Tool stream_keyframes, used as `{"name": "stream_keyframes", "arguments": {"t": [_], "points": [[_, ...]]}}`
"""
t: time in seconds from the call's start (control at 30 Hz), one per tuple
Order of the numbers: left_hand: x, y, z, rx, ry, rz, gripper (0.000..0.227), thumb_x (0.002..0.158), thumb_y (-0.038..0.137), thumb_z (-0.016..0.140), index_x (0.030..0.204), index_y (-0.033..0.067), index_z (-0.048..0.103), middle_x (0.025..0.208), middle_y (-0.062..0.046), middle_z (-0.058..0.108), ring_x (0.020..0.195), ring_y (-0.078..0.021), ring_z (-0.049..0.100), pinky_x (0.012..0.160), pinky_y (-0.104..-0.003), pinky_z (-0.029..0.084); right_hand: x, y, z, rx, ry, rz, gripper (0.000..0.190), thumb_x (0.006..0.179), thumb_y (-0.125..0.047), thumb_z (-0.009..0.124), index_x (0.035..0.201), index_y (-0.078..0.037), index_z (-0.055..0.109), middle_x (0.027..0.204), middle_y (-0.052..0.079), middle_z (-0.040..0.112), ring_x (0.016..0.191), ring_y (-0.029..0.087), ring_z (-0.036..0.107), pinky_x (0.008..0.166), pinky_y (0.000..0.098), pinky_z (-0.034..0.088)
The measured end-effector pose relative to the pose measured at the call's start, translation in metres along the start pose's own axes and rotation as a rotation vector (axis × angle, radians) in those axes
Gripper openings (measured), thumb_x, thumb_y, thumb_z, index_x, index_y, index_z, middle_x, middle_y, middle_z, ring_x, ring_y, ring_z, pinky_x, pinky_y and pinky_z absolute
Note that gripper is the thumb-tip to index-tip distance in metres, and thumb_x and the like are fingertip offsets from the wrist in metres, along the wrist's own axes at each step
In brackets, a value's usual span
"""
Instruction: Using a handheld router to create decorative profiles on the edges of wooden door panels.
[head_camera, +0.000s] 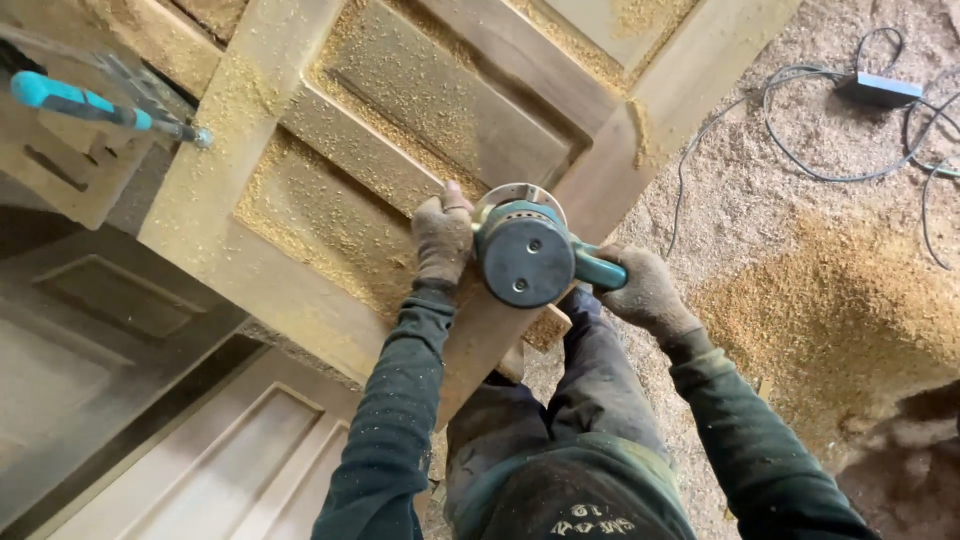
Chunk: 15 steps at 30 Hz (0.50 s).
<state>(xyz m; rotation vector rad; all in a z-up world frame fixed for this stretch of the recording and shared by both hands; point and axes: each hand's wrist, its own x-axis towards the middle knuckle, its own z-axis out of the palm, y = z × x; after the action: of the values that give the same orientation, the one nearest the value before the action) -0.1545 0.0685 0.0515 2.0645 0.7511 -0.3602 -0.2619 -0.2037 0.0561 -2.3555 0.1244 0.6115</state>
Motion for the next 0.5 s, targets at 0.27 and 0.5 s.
{"name": "stream_keyframes", "arguments": {"t": [0.27,0.5], "points": [[0.028,-0.025,0.012,0.053,-0.028,-0.035,0.055,0.099,0.059,0.044,0.076,0.0222,0.078,0.086,-0.01,0.076,0.106,-0.035,0.07,0.093,-0.045,0.056,0.004,-0.008,0.004,0.034,0.02,0.0,0.045,0.061,-0.018,0.079,0.105,-0.025,0.075,0.101,0.01,0.074,0.101,0.041,0.071,0.087,0.0545,0.056],[0.028,-0.002,-0.013,0.024,0.052,0.02,0.054,0.099,0.051,0.045,0.072,0.0179,0.077,0.082,-0.019,0.074,0.1,-0.0415,0.071,0.09,-0.05,0.055,0.031,-0.013,0.011,0.033,0.015,-0.04,0.043,0.06,-0.019,0.079,0.103,-0.026,0.076,0.094,0.009,0.073,0.1,0.04,0.071,0.087,0.0529,0.056]]}}
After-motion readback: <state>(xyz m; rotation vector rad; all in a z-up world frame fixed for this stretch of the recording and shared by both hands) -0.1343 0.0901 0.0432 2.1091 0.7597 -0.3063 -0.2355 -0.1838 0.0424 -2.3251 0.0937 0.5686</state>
